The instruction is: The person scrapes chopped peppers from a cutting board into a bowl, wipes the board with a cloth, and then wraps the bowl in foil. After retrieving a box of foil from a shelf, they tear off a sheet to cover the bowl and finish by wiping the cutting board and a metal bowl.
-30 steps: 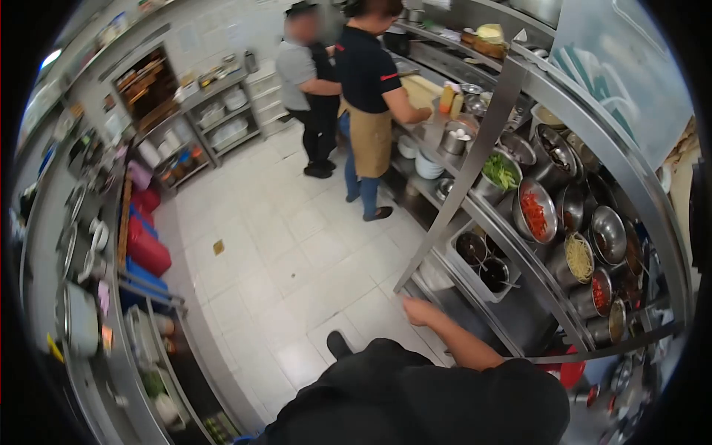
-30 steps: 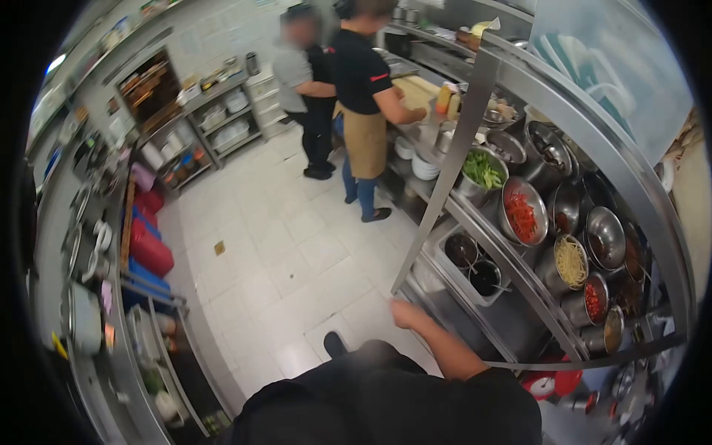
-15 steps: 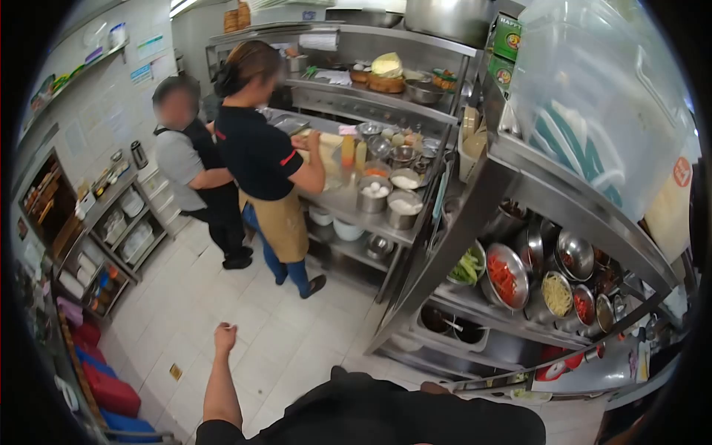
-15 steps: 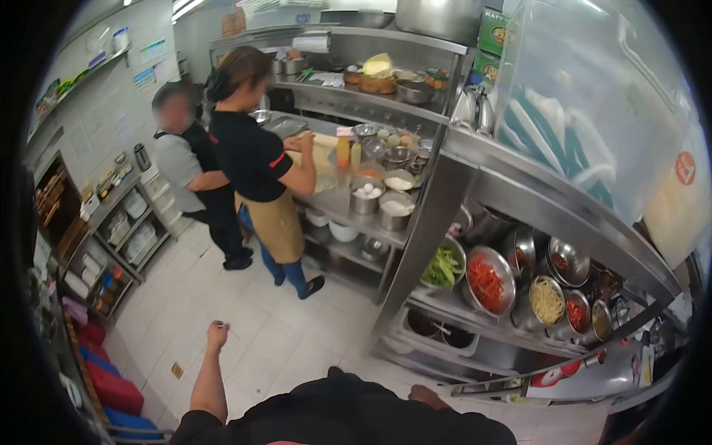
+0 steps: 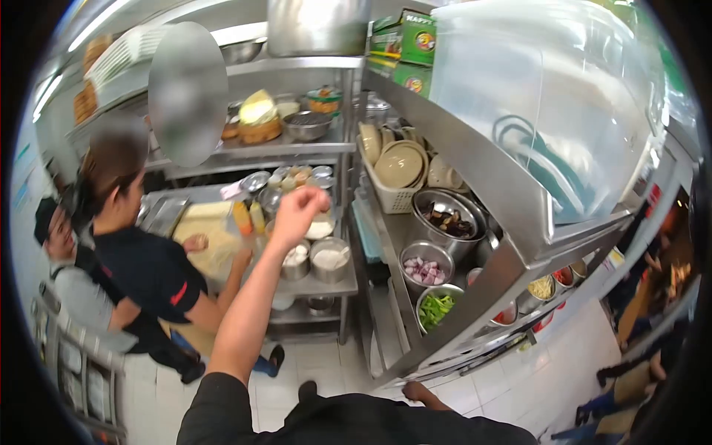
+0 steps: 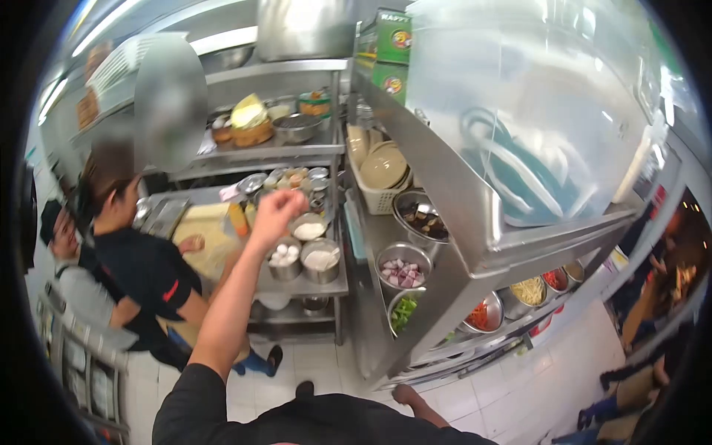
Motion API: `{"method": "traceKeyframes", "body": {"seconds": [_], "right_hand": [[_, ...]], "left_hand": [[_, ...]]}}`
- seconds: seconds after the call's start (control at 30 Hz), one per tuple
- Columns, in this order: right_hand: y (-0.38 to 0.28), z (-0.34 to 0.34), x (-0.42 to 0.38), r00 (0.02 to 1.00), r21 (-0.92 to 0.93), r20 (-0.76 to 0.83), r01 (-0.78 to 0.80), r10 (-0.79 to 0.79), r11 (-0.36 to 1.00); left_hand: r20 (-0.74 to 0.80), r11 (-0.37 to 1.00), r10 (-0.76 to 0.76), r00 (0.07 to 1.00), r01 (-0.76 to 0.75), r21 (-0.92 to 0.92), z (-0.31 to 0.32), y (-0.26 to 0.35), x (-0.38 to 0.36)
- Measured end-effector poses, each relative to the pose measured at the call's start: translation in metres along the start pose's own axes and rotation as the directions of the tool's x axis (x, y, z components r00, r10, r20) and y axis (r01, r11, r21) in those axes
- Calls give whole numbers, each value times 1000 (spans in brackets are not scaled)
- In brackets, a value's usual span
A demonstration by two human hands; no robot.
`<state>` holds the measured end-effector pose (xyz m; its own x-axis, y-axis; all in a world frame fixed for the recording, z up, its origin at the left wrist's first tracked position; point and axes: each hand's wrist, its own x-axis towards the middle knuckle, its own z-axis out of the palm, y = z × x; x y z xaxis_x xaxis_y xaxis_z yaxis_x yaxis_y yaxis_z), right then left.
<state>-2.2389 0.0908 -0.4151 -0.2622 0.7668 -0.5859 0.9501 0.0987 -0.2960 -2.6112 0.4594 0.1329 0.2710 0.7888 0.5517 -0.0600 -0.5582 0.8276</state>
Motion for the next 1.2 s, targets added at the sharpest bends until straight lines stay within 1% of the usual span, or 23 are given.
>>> {"method": "traceKeyframes", "body": {"seconds": [0.03,0.07,0.13,0.2,0.27,0.3,0.33,0.37,0.4,0.43,0.47,0.5,0.53,0.6,0.67,0.7,0.77,0.8,0.87,0.9,1.0,1.13,1.2], "right_hand": [[6,28,-4,986,92,-68,-144,150,985],[13,59,-8,933,228,12,-352,359,908],[-89,-10,-108,662,519,57,-659,748,544],[-82,23,-121,752,477,43,-594,658,648],[-76,68,-129,839,389,-8,-498,544,775],[-86,66,-138,858,381,-48,-458,511,804],[-93,61,-145,866,360,-20,-459,499,812],[-114,37,-162,680,725,82,-542,729,424],[-150,-4,-180,462,887,302,-458,834,-68],[-170,-25,-193,298,906,231,-413,926,-93],[-171,-32,-206,227,914,131,-405,965,-29],[-167,-35,-215,224,901,43,-429,974,59],[-167,-44,-221,225,884,-34,-447,974,134],[-173,-66,-212,269,839,-116,-488,956,240],[-181,-83,-197,331,803,-164,-502,929,321],[-183,-93,-188,366,785,-186,-502,912,362],[-188,-107,-172,440,754,-218,-491,871,436],[-191,-114,-165,476,737,-233,-483,848,474],[-196,-124,-153,543,705,-255,-461,800,539],[-197,-129,-148,571,693,-264,-448,777,565],[-204,-139,-133,633,665,-276,-418,723,619],[-212,-147,-116,678,644,-278,-394,681,655],[-216,-149,-110,692,635,-279,-387,666,669]], "left_hand": [[17,997,60,998,-59,-50,1,17,39],[1,989,140,990,-139,-53,6,43,70],[72,960,267,961,-259,-105,12,68,130],[92,936,346,934,-337,-106,17,89,181],[12,898,425,905,-420,-130,30,102,226],[-34,878,476,879,-477,-30,35,108,248],[-83,873,469,880,-475,-112,43,111,268],[-171,806,577,798,-591,-38,51,118,284],[-219,783,598,771,-621,-48,60,121,300],[-210,802,552,807,-582,-131,66,127,310],[-203,838,506,838,-534,-113,74,129,325],[-468,783,467,750,-597,-176,106,130,344],[-501,816,441,745,-565,-121,112,134,352],[-427,769,514,744,-620,-157,125,150,348],[-455,753,628,631,-641,150,125,157,333],[-455,757,626,633,-632,163,133,151,347],[-210,717,696,687,-645,265,149,143,369],[-214,723,689,693,-635,273,148,145,371],[-36,619,729,684,-636,461,147,155,370],[-74,461,835,546,-619,636,141,157,362],[78,448,742,665,-580,680,133,195,355],[62,247,890,451,-592,767,169,206,376],[142,167,871,470,-556,815,161,212,370]]}}
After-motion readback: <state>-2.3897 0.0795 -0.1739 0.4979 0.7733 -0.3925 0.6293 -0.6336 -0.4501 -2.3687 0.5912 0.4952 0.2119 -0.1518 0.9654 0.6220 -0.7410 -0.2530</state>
